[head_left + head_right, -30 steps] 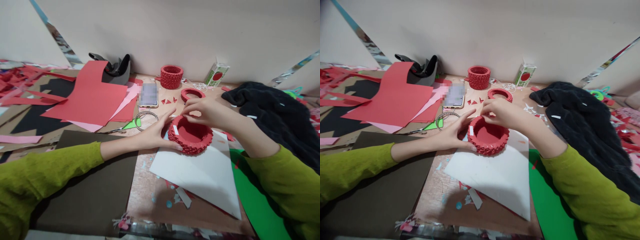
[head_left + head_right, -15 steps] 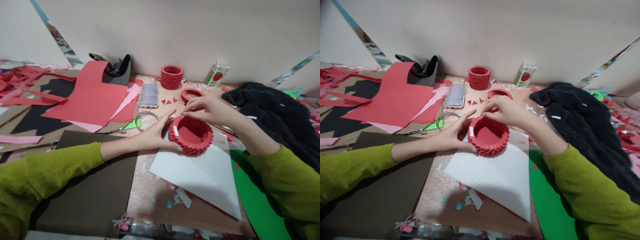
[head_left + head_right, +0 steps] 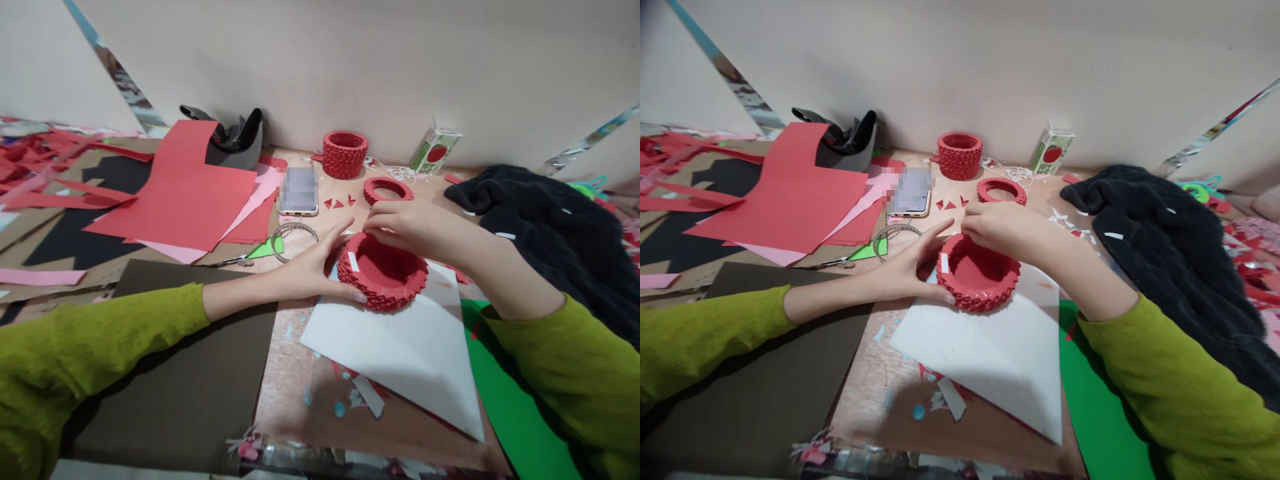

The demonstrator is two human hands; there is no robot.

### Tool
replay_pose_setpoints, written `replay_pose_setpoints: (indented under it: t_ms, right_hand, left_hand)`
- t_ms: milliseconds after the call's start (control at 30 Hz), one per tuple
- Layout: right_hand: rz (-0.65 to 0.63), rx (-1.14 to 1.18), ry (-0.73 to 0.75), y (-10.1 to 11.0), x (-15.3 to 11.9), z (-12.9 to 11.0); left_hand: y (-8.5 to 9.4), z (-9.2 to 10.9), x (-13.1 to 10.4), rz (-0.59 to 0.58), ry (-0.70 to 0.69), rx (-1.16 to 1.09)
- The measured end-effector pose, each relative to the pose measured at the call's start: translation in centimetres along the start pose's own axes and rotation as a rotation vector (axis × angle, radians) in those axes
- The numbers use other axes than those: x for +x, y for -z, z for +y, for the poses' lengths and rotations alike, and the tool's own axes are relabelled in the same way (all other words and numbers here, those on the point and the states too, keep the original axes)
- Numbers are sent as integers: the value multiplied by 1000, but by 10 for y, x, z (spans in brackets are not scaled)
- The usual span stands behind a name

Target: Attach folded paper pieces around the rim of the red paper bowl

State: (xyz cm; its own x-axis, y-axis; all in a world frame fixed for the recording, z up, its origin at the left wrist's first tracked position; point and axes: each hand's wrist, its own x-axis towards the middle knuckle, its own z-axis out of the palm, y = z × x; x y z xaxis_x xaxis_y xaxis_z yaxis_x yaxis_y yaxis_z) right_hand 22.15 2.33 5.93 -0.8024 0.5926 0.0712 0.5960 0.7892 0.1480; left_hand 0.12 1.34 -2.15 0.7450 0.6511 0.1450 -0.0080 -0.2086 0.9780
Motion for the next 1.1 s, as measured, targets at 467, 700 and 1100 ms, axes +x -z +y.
replay_pose_setpoints:
  t_ms: [467,700,1100]
  right_hand:
    - [-32,-44,-41,4,2,-7]
    - [37,126,-96,-6,3,3]
    - [68,297,-176,8,-1,-6]
  left_hand:
    - [0,0,0,-12,-18,-18]
    - [-2,-1,-1,-1,-18,-43]
    - [0,-4,-1,2,-12,11]
